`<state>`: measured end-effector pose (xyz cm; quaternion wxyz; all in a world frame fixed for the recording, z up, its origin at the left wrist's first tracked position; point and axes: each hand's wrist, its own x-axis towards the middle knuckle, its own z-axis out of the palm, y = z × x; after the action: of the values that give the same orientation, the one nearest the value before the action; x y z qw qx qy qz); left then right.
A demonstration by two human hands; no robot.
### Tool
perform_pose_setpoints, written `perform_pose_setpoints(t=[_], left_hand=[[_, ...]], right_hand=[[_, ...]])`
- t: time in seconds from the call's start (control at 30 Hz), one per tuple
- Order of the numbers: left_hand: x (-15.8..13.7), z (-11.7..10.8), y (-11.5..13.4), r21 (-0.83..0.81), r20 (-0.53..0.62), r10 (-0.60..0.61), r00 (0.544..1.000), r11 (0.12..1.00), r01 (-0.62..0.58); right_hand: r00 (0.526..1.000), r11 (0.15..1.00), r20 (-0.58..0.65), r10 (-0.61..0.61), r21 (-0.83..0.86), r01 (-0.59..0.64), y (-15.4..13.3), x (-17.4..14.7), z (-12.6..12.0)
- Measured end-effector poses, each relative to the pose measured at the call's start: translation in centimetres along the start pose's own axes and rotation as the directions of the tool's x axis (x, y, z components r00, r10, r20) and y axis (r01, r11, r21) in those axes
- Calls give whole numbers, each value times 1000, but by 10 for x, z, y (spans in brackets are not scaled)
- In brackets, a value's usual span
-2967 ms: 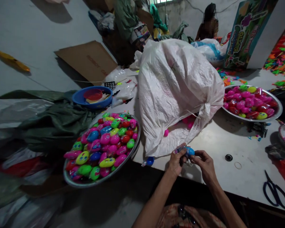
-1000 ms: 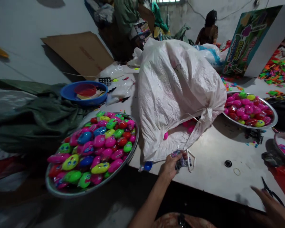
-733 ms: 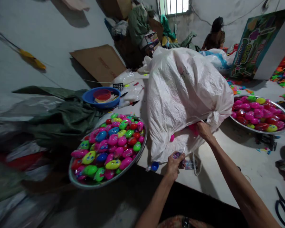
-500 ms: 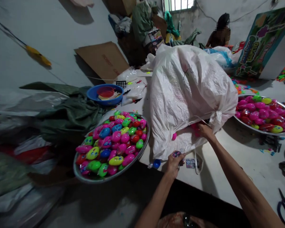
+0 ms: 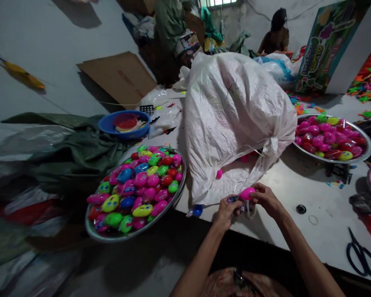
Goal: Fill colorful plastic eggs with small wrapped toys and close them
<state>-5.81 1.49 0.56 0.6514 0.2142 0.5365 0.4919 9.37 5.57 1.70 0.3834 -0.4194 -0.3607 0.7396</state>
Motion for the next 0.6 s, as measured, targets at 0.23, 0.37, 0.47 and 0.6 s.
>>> perform_pose_setpoints(t=[0.23, 0.37, 0.47, 0.6], left_hand=[[-2, 2, -3, 96, -58, 74, 996, 993, -68], [2, 3, -6, 80, -176, 59, 983, 996, -46], [4, 5, -8, 74, -204, 38, 978, 997, -23], [2, 9, -9, 66, -166, 47, 985, 997, -37]], right_hand=[[992, 998, -107, -64, -28, 62, 6, -12, -8], [948, 976, -237, -212, -104, 193, 11, -31, -7], [922, 958, -274, -275, -164, 237, 15, -42, -6], [897, 915, -281, -341, -319, 248, 18, -45, -3]])
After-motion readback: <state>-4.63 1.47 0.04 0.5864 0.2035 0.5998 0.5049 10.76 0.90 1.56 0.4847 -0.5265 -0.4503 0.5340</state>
